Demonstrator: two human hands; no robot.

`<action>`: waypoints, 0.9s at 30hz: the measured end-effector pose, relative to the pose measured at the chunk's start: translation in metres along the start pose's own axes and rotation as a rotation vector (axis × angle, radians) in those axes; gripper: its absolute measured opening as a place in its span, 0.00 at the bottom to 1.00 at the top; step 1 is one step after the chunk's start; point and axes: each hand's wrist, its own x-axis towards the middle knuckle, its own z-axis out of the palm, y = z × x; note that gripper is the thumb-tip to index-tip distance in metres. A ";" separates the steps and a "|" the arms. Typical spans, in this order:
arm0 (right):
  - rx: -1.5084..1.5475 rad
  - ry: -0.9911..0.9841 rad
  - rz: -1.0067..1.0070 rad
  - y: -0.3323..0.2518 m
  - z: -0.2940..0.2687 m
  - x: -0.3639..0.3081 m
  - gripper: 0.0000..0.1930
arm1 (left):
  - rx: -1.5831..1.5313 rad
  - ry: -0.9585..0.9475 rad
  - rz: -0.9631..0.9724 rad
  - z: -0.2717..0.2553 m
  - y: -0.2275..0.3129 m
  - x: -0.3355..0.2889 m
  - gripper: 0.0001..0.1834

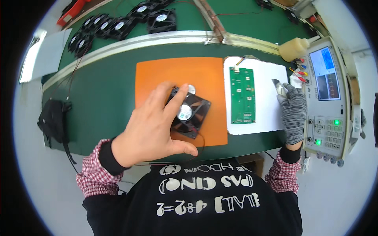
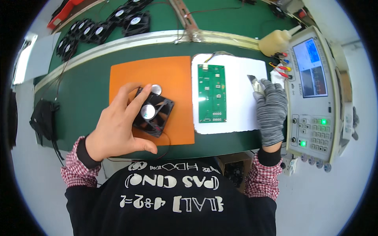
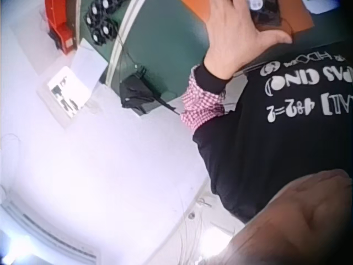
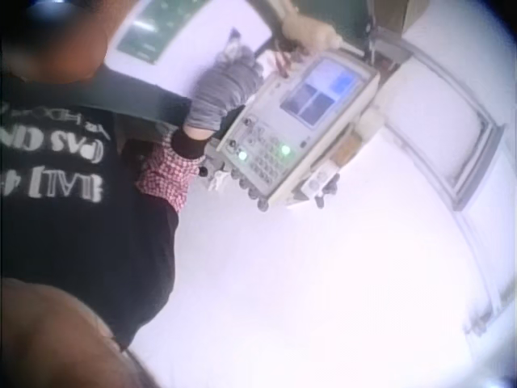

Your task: The person tests a series of small black cooling fans by connecting them to a green circuit board using red and black wires. They pick up each fan from a tray, connect the wires to the board, and then place the fan back on the tray after the test.

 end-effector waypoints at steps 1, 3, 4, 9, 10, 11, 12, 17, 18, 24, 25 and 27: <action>0.108 -0.062 0.040 0.000 -0.003 0.004 0.13 | -0.069 -0.032 0.016 -0.004 -0.003 -0.002 0.60; 0.129 -0.024 -0.014 -0.008 -0.002 0.005 0.09 | -0.157 -0.023 0.040 -0.001 -0.012 -0.005 0.55; 0.135 0.019 -0.052 -0.016 -0.005 0.006 0.07 | -0.226 -0.012 0.013 0.007 -0.017 -0.007 0.53; 0.500 0.056 -0.111 -0.067 -0.019 -0.001 0.02 | -0.285 0.078 -0.052 0.026 -0.011 -0.014 0.50; 0.514 0.090 -0.182 -0.072 -0.016 -0.003 0.06 | -0.247 0.073 -0.036 0.024 -0.011 -0.014 0.50; 0.530 0.046 -0.178 -0.078 -0.018 -0.003 0.07 | -0.209 0.068 -0.019 0.021 -0.011 -0.013 0.50; 0.546 0.002 -0.175 -0.085 -0.023 -0.002 0.08 | -0.171 0.064 -0.003 0.019 -0.011 -0.013 0.50; 0.692 -0.187 -0.358 -0.134 -0.031 -0.009 0.15 | -0.220 0.103 0.009 0.029 -0.016 -0.010 0.51; 0.629 -0.225 -0.381 -0.145 -0.030 -0.012 0.15 | -0.219 0.108 -0.004 0.030 -0.015 -0.009 0.51; 0.408 -0.263 -0.472 -0.171 -0.021 -0.010 0.12 | -0.150 0.206 0.051 0.036 -0.018 -0.009 0.49; 0.399 -0.253 -0.476 -0.172 -0.021 -0.010 0.12 | -0.160 0.190 0.041 0.036 -0.017 -0.009 0.50; 0.380 -0.231 -0.483 -0.174 -0.022 -0.011 0.12 | -0.181 0.160 0.022 0.034 -0.016 -0.009 0.52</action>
